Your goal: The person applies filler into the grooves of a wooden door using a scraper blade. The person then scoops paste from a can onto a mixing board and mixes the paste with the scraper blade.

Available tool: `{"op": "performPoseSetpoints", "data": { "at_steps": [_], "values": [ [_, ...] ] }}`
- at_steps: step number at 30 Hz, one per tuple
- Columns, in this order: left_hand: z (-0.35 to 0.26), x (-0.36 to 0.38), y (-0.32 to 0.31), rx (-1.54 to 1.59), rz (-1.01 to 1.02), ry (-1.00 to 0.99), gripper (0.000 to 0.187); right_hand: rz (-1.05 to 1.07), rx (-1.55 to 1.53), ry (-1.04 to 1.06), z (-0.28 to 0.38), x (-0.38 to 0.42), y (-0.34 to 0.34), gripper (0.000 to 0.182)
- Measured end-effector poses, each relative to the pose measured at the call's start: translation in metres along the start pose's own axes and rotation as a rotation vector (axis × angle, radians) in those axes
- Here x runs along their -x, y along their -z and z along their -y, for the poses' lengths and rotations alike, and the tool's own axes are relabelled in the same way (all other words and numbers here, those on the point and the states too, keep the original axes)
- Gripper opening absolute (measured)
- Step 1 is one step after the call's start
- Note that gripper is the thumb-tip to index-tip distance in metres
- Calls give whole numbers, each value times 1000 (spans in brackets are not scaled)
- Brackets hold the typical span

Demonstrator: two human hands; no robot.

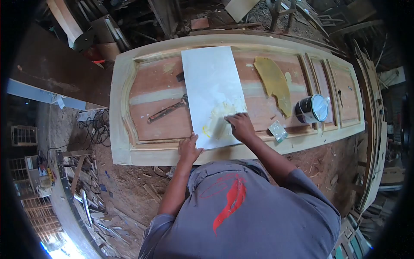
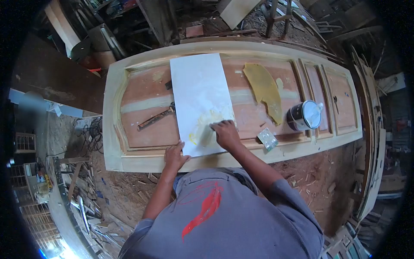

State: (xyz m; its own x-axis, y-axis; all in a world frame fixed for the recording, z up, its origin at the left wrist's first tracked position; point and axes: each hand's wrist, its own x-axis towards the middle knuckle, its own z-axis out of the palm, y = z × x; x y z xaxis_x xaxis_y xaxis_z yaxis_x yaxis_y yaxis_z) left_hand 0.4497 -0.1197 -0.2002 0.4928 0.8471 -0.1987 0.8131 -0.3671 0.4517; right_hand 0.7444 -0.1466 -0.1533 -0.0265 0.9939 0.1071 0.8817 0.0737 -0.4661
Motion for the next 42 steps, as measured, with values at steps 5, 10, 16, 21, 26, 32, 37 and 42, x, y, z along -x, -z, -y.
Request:
{"op": "performPoseSetpoints", "data": {
  "at_steps": [5,10,16,21,26,32,37,42],
  "values": [
    [2,-5,3,-10,9,1,78,79,-38,236,7,61,-41,37],
    [0,-3,1,-2,-41,-37,77,203,-15,62,7,25,3,33],
    [-3,-4,6,11,-15,-19,76,137,95,-62,-26,2,-6,31],
    [-3,-2,2,28,-37,8,75,212,-62,19,15,49,3,30],
    [-4,-3,6,40,1,18,74,-28,-54,-27,18,21,3,36],
    [-9,-2,11,-23,7,26,76,183,-40,203,23,67,-31,40],
    [-3,-3,2,-16,-2,6,76,149,68,39,-5,8,8,30],
    [-5,-3,9,6,-4,17,78,80,142,-98,-32,-3,13,26]
  ]
}}
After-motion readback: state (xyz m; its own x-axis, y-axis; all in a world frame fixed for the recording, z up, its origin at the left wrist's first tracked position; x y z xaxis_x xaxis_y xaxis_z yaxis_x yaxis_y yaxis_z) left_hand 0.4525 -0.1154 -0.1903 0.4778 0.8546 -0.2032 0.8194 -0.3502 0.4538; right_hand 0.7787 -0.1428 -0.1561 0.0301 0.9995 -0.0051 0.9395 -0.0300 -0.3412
